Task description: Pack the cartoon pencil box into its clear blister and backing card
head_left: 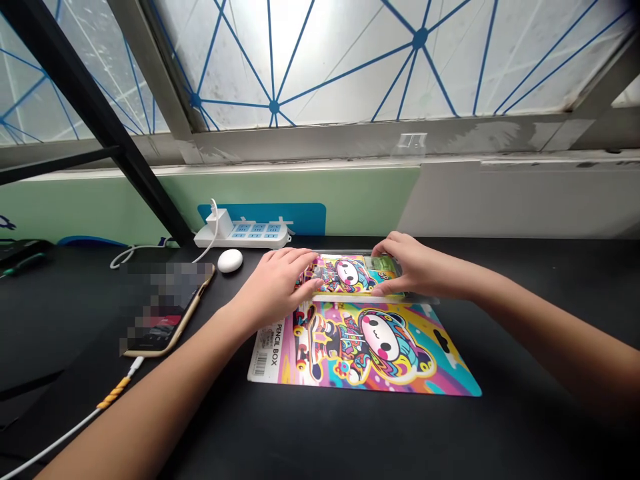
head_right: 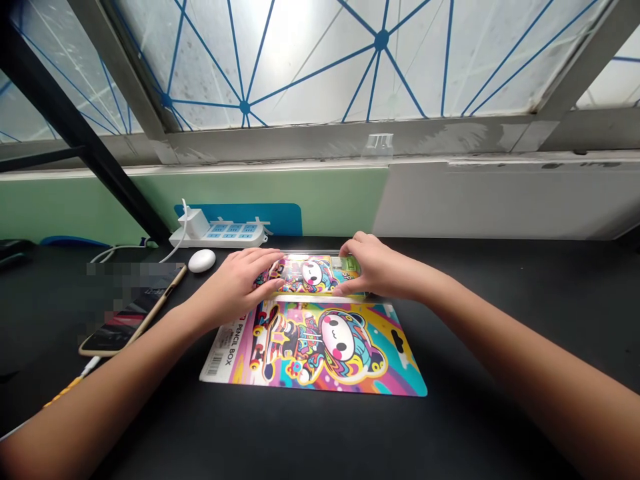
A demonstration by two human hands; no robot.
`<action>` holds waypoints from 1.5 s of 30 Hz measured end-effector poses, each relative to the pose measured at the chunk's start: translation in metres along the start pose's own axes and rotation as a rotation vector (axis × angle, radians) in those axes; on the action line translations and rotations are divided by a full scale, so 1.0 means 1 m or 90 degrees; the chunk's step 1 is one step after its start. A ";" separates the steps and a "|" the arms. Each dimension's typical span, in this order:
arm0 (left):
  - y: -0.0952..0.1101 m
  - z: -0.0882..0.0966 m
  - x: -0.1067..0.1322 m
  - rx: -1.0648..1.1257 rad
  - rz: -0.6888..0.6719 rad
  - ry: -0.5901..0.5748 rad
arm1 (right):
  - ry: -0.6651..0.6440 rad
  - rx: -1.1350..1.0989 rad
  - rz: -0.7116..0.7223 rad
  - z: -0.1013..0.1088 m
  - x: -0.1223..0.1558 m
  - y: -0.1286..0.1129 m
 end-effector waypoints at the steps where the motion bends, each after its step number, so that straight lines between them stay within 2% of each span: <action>1: -0.006 0.001 0.001 -0.003 0.012 0.006 | 0.018 0.005 0.003 0.002 0.000 -0.001; 7: -0.037 0.012 0.007 -0.004 0.066 0.047 | 0.146 0.059 0.029 0.012 0.005 -0.010; 11: -0.041 0.015 0.010 0.010 0.049 0.071 | 0.134 0.093 -0.040 0.008 0.012 -0.009; 13: -0.039 0.020 0.010 0.005 0.028 0.097 | 0.168 0.097 -0.044 0.010 0.019 -0.012; 17: -0.019 0.036 0.010 -0.024 -0.094 0.161 | 0.321 0.089 0.104 0.018 0.041 -0.037; 20: 0.008 0.060 0.017 -0.120 -0.213 0.248 | 0.454 0.116 0.209 0.029 0.067 -0.054; 23: 0.033 0.086 0.035 -0.192 -0.242 0.344 | 0.556 0.150 0.272 0.037 0.104 -0.061; 25: 0.053 0.091 0.049 -0.191 -0.252 0.349 | 0.576 0.154 0.319 0.034 0.134 -0.058; 27: 0.077 0.082 0.065 -0.168 -0.297 0.314 | 0.563 0.124 0.358 0.024 0.162 -0.049; 29: 0.103 0.064 0.082 -0.170 -0.373 0.269 | 0.524 0.094 0.381 0.007 0.183 -0.038; 32: 0.118 0.039 0.100 -0.125 -0.396 0.215 | 0.440 0.085 0.397 -0.018 0.196 -0.030; 34: 0.111 0.028 0.105 -0.055 -0.347 0.178 | 0.402 0.069 0.399 -0.026 0.199 -0.031; 37: 0.081 0.013 0.109 0.079 -0.180 0.097 | 0.341 0.009 0.374 -0.026 0.195 -0.033; 39: 0.065 0.003 0.115 0.168 -0.106 0.052 | 0.296 -0.031 0.331 -0.025 0.190 -0.028; 42: 0.052 -0.006 0.121 0.236 -0.044 0.024 | 0.230 -0.069 0.223 -0.030 0.179 -0.011; 45: 0.045 -0.009 0.122 0.244 0.005 0.035 | 0.180 -0.100 0.155 -0.037 0.171 0.004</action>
Point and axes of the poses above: each hand's wrist, its own x-axis away from the middle knuckle, its own z-axis out of the back of the hand, y = z × x, the point moved 9 cm from there along -x, towards the middle knuckle, and after that the axes turned 12 degrees about -z, right-handed, at the moved point
